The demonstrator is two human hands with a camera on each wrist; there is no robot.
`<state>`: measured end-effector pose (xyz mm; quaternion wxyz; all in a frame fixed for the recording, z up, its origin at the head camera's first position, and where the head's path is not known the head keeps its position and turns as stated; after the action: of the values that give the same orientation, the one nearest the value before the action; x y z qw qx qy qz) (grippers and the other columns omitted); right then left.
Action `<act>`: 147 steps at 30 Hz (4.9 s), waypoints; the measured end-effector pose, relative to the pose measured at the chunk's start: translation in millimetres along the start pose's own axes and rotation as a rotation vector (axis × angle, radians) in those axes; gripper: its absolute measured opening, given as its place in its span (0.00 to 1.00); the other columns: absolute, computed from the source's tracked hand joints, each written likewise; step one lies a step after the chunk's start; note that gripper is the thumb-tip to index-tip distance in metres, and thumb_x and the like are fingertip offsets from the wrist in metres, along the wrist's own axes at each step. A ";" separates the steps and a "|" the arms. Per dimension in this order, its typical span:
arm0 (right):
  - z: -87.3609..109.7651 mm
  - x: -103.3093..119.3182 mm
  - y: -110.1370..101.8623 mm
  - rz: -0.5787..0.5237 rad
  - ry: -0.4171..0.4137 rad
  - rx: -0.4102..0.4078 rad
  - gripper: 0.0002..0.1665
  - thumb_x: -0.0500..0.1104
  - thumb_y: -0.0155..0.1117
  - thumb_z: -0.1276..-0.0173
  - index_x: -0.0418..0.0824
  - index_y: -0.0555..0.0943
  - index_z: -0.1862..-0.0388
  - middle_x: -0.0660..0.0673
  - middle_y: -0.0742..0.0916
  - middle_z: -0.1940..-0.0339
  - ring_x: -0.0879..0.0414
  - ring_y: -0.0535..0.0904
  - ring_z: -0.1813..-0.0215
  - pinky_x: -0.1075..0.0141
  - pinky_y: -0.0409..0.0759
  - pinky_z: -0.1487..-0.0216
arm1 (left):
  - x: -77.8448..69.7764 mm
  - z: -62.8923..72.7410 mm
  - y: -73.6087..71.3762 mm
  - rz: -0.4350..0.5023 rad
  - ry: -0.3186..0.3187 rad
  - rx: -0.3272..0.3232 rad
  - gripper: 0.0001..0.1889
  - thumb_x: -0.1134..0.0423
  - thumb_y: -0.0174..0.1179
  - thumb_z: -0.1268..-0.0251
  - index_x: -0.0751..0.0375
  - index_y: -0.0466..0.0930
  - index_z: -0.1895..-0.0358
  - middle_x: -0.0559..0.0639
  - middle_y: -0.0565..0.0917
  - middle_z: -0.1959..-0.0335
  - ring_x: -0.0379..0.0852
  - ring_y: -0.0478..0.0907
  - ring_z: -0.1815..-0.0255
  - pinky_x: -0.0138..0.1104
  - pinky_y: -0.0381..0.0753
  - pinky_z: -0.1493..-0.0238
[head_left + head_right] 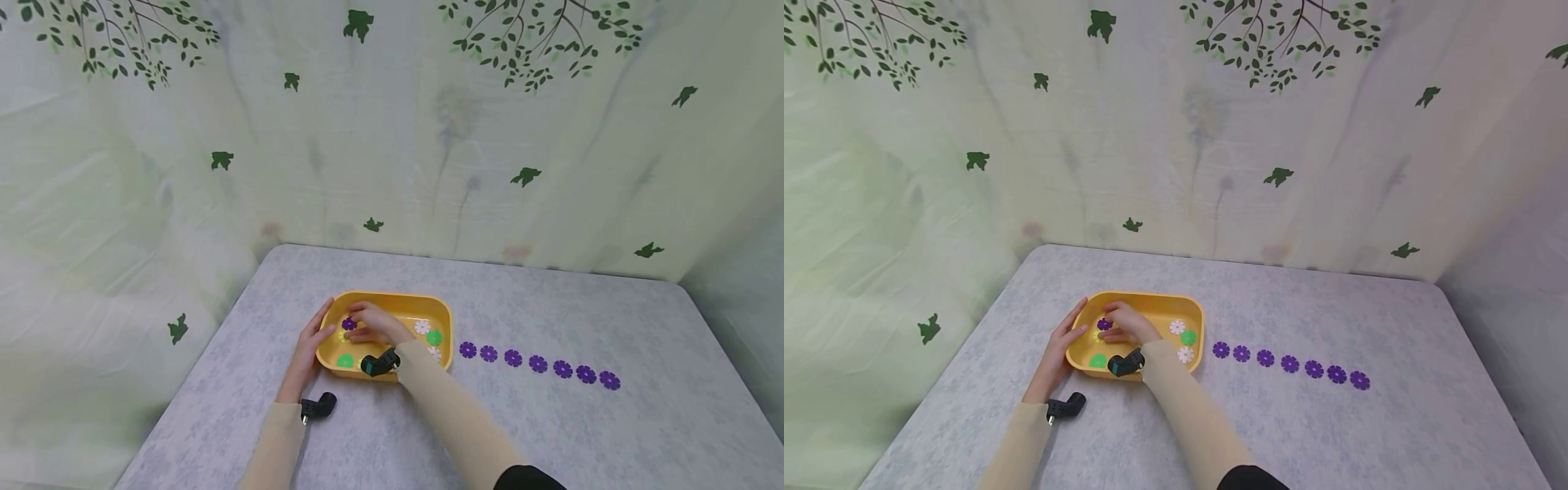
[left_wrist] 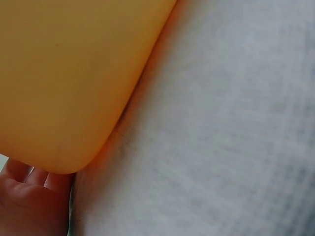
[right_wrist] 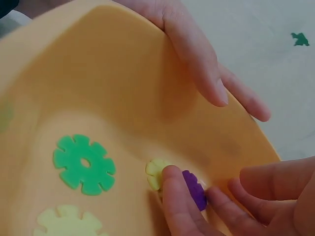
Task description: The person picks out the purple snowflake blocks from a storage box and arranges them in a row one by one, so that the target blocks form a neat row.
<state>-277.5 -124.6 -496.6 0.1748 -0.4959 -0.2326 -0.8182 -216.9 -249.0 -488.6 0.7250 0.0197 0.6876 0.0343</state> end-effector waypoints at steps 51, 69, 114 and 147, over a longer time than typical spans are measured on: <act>-1.7 0.2 1.9 0.413 0.029 0.050 0.18 0.29 0.44 0.30 0.27 0.76 0.46 0.38 0.83 0.60 0.52 0.82 0.69 0.62 0.84 0.60 | -1.5 2.1 0.5 0.010 0.000 -0.010 0.28 0.66 0.47 0.26 0.55 0.54 0.25 0.47 0.53 0.24 0.43 0.44 0.25 0.39 0.47 0.27; 18.2 19.0 -28.0 0.393 -0.169 -0.014 0.08 0.33 0.55 0.30 0.29 0.78 0.57 0.44 0.82 0.74 0.59 0.74 0.79 0.70 0.77 0.75 | 20.7 -8.9 -8.3 0.016 0.022 -0.049 0.28 0.63 0.50 0.26 0.49 0.58 0.26 0.40 0.56 0.26 0.37 0.47 0.26 0.36 0.47 0.28; 266.7 -42.4 -322.9 0.300 -0.210 -0.492 0.22 0.41 0.51 0.25 0.26 0.67 0.40 0.50 0.80 0.65 0.59 0.78 0.67 0.67 0.80 0.66 | 21.6 -9.6 -4.0 0.042 0.040 -0.025 0.29 0.66 0.50 0.27 0.50 0.57 0.25 0.41 0.55 0.25 0.37 0.47 0.26 0.28 0.55 0.31; 330.2 -86.9 -382.8 0.503 -0.043 -0.835 0.21 0.36 0.44 0.26 0.20 0.68 0.41 0.36 0.81 0.60 0.57 0.81 0.73 0.67 0.81 0.74 | 21.0 -8.2 -5.1 0.035 0.034 -0.020 0.29 0.65 0.49 0.26 0.52 0.56 0.25 0.44 0.54 0.24 0.40 0.47 0.26 0.30 0.55 0.31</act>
<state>-195.3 381.1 -521.4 0.1482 -0.5811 0.2390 -0.7637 -223.8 -252.6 -510.3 0.7126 0.0240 0.6991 0.0539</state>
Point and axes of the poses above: each hand's wrist, its own z-axis away from the middle knuckle, its own y-axis out of the palm, x = y × z, the point moved 6 cm from there along -z, towards the middle knuckle
